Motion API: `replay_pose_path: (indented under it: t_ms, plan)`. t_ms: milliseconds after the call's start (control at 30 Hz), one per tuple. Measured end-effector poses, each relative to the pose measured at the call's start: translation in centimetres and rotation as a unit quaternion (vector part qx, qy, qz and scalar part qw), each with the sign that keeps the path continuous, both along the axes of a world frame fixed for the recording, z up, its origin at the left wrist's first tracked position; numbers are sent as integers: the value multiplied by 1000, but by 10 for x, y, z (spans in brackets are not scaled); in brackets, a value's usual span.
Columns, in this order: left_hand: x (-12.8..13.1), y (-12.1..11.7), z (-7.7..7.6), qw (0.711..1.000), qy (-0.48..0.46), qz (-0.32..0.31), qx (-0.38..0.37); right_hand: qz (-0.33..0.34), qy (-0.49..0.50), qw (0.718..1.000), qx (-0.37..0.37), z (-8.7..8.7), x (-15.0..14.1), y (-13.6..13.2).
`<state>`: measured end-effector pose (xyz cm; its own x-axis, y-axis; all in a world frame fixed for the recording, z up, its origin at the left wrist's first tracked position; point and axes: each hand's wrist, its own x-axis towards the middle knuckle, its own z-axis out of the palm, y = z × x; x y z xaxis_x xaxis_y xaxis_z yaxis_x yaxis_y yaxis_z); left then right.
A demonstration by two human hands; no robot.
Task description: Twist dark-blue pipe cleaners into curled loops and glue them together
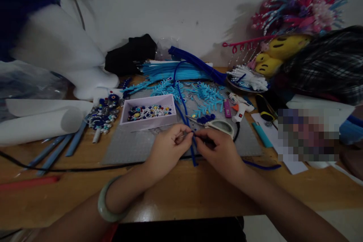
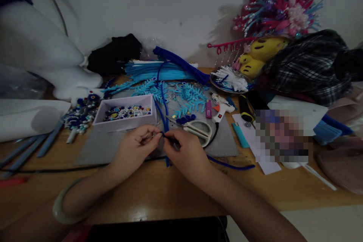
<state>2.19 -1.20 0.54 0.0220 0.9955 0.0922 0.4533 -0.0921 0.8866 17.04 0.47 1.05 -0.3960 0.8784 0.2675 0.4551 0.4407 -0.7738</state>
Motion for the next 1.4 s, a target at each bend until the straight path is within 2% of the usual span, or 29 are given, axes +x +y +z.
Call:
replay_pose_path:
  t_ms: [100, 233, 333, 400, 500, 567, 633, 733, 833, 900, 967, 1100, 1267, 1400]
  plan:
    - [-1, 2, 2, 1000, 11, -9, -19, 33, -102, 987, 121, 2, 6, 0]
    - [-2, 4, 2, 999, -6, -17, -47, 100, -195, 928, 302, 6, 16, 4]
    - [-2, 5, 3, 995, -44, -43, -82, 113, -227, 898, 358, 9, 22, 8]
    - [-2, 6, 5, 989, -64, -70, -114, 105, -222, 903, 353, 9, 23, 10]
    - [-3, 5, 9, 982, -68, -109, -139, 95, -152, 940, 292, 8, 21, 13]
    - [-4, 4, 13, 980, -69, -127, -137, 88, -64, 974, 197, 7, 18, 15]
    - [-4, 3, 16, 979, -78, -134, -135, 69, 28, 994, 80, 4, 14, 16]
    - [-4, 3, 19, 977, -94, -130, -137, 20, 108, 992, -63, -1, 7, 16]
    - [-3, 3, 18, 977, -110, -110, -144, -17, 129, 984, -123, -5, 1, 13]
    - [-4, 4, 16, 978, -122, -91, -141, -29, 126, 986, -109, -7, 0, 11]
    - [-4, 4, 14, 980, -132, -73, -127, -28, 109, 992, -62, -8, -1, 8]
    - [-5, 4, 13, 986, -126, -50, -94, 7, 63, 998, 25, -6, -2, 2]
    - [-4, 2, 14, 993, -93, -37, -56, 33, 8, 996, 82, 1, 1, -3]
    - [-6, 3, 11, 996, -66, -50, -41, 52, -15, 985, 161, 2, 6, -1]
